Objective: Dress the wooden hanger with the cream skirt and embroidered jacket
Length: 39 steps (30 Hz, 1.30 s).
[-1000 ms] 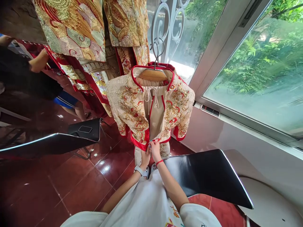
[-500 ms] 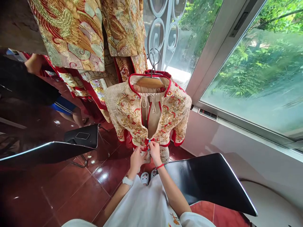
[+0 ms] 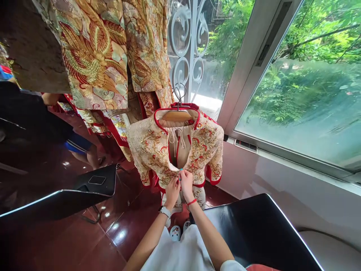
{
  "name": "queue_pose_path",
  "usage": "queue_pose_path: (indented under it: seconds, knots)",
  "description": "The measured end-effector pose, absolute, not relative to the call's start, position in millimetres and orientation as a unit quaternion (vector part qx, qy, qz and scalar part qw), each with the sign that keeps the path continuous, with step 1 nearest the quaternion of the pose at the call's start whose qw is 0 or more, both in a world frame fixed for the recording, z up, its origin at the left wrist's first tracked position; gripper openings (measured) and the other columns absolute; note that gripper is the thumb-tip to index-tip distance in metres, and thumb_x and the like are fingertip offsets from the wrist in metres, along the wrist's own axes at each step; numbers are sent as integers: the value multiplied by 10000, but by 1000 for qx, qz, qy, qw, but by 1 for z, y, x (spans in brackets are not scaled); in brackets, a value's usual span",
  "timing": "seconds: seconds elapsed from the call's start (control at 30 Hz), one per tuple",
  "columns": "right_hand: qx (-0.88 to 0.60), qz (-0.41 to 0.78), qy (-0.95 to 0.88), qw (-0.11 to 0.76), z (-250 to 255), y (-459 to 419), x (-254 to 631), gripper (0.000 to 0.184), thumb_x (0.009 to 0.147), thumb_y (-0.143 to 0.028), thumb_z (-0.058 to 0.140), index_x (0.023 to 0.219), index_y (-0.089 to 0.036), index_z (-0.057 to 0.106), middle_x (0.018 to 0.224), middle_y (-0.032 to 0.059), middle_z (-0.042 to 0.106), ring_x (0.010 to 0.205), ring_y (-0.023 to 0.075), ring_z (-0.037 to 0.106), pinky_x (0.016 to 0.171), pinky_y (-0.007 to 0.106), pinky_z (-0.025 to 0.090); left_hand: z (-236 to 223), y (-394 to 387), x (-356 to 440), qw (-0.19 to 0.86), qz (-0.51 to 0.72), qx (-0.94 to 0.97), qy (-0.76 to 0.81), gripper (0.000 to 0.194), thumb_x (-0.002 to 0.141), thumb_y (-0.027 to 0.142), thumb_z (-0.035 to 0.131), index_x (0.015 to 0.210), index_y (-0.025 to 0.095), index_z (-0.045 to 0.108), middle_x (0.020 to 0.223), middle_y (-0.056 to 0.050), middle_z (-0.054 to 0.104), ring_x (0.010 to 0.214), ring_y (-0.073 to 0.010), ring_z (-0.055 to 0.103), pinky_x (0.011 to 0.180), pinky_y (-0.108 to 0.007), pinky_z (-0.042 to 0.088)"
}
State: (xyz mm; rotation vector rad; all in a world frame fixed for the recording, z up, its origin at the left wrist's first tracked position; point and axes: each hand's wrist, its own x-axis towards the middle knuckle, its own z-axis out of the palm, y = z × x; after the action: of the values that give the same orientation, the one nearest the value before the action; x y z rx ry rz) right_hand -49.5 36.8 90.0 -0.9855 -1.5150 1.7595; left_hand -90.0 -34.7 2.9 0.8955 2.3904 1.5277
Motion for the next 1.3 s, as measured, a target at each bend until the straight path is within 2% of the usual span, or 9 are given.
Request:
queue_pose_path:
  seconds: [0.17,0.3,0.5,0.63,0.73,0.83,0.97,1.13,1.3]
  knots:
    - [-342,663,-587,316,132,59,-62,371,726,-478,559,522,-230,374,481,-57,324,468,79,233,460,266,179,10,-25,-98,87,519,308,793,193,926,276,499,787,240,629,859,-76,662,767,-228,623,714,-303,407]
    - [-318,672,-580,333,162,69,-67,384,759,-471,572,529,-226,387,472,-62,313,446,71,228,446,259,187,12,-22,-102,90,524,315,786,202,929,284,495,780,242,625,837,-68,645,723,-212,606,674,-291,393]
    - [-291,695,-581,309,192,80,-73,312,749,-473,584,612,-212,482,489,-75,312,442,67,196,435,257,155,9,-26,-102,71,520,337,782,219,939,280,461,790,242,617,831,-67,641,678,-201,594,642,-297,382]
    - [-292,680,-592,319,190,73,-68,363,759,-497,578,579,-217,430,490,-67,306,463,71,197,448,260,156,19,-32,-102,66,483,337,805,225,913,245,476,710,240,573,759,-55,634,677,-207,594,638,-301,370]
    - [-295,661,-604,334,181,61,-57,403,775,-518,565,568,-220,388,501,-60,309,482,76,222,465,263,170,46,-33,-102,34,425,334,840,191,868,279,571,685,235,538,713,-36,621,658,-201,587,624,-293,359]
    - [-298,656,-609,332,173,50,-49,413,771,-529,561,565,-219,382,511,-57,322,498,80,243,476,263,178,86,-22,-104,-34,389,321,863,123,836,330,653,851,222,596,819,-50,671,747,-218,634,636,-287,367]
    - [-302,663,-603,325,162,43,-45,428,758,-548,557,553,-225,364,508,-60,319,498,79,239,476,260,176,121,1,-114,-40,317,338,885,162,946,224,502,1026,182,636,897,-100,717,804,-229,683,610,-291,353]
    - [-303,681,-587,316,154,42,-50,420,726,-564,559,545,-229,382,488,-65,335,465,74,248,461,257,173,110,10,-122,-45,286,391,874,188,952,165,490,1010,168,669,869,-106,732,805,-219,698,611,-277,376]
    - [-290,688,-575,334,178,57,-64,392,683,-535,575,520,-223,402,473,-73,312,465,68,224,462,256,170,96,14,-121,-75,313,394,861,170,942,172,512,980,167,678,930,-95,746,812,-200,692,633,-266,392]
